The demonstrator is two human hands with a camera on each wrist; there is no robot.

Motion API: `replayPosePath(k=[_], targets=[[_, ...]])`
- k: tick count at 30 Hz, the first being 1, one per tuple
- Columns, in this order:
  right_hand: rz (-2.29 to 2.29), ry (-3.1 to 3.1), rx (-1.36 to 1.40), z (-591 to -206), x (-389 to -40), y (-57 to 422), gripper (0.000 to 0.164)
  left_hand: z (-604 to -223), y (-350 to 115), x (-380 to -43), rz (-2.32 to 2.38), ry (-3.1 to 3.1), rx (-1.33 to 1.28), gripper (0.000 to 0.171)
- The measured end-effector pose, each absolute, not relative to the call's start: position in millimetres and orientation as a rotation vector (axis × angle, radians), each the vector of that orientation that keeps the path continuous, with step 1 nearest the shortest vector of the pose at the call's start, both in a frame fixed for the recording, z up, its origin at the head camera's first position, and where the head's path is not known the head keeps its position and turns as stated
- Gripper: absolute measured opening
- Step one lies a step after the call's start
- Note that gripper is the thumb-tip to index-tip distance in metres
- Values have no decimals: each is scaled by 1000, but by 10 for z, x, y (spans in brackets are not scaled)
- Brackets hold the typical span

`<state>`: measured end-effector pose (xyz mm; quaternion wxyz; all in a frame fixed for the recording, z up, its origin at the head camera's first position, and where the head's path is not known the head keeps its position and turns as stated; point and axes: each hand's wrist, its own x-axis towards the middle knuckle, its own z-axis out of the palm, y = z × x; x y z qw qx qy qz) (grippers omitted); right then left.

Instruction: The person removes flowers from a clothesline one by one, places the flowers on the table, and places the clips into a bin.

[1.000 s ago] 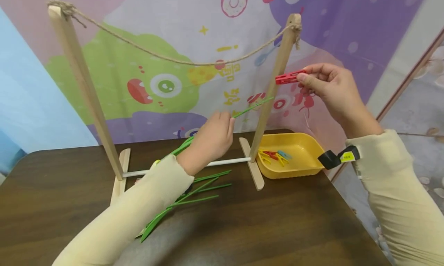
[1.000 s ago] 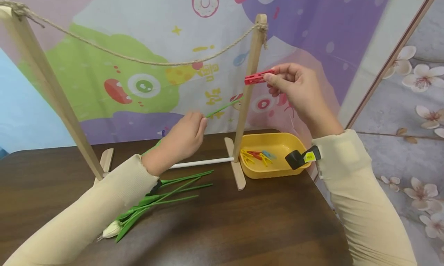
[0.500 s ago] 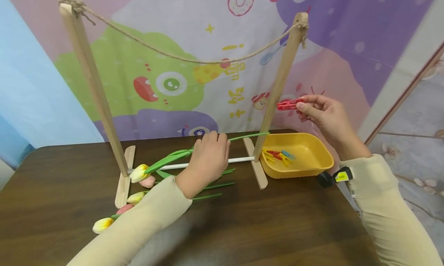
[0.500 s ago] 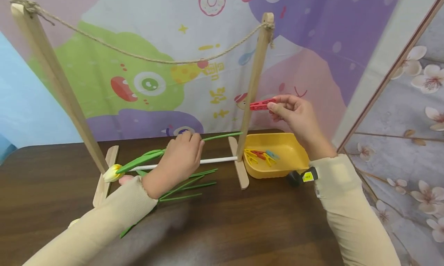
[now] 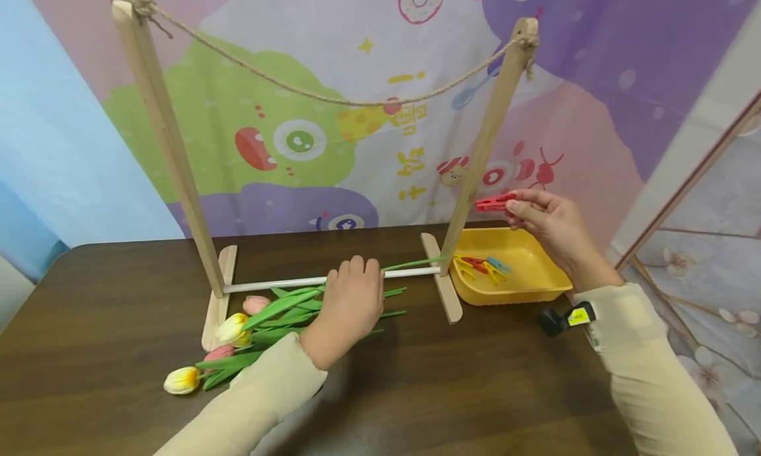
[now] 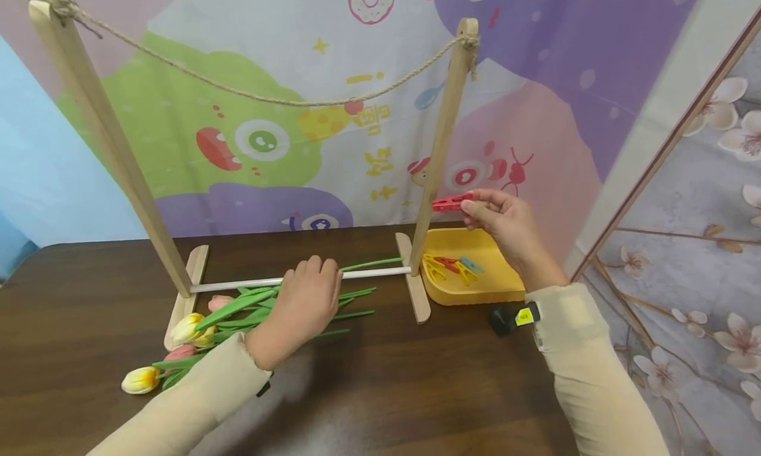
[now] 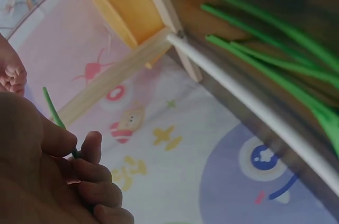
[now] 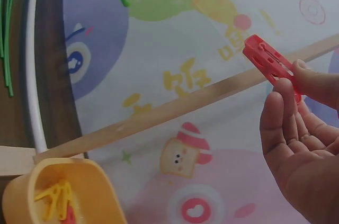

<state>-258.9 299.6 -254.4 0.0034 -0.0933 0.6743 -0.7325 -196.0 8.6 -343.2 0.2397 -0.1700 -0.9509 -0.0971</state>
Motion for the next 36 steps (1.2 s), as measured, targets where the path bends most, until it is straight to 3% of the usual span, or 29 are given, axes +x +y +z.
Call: replayPosePath(k=[28, 36], targets=[[-2167, 2010, -67, -3352, -2736, 3258, 12, -4015, -101, -1638, -267, -2730, -370, 20], [-2129, 1964, 105, -3543, -2775, 3354, 12, -4138, -115, -1574, -246, -2712, -364, 21]])
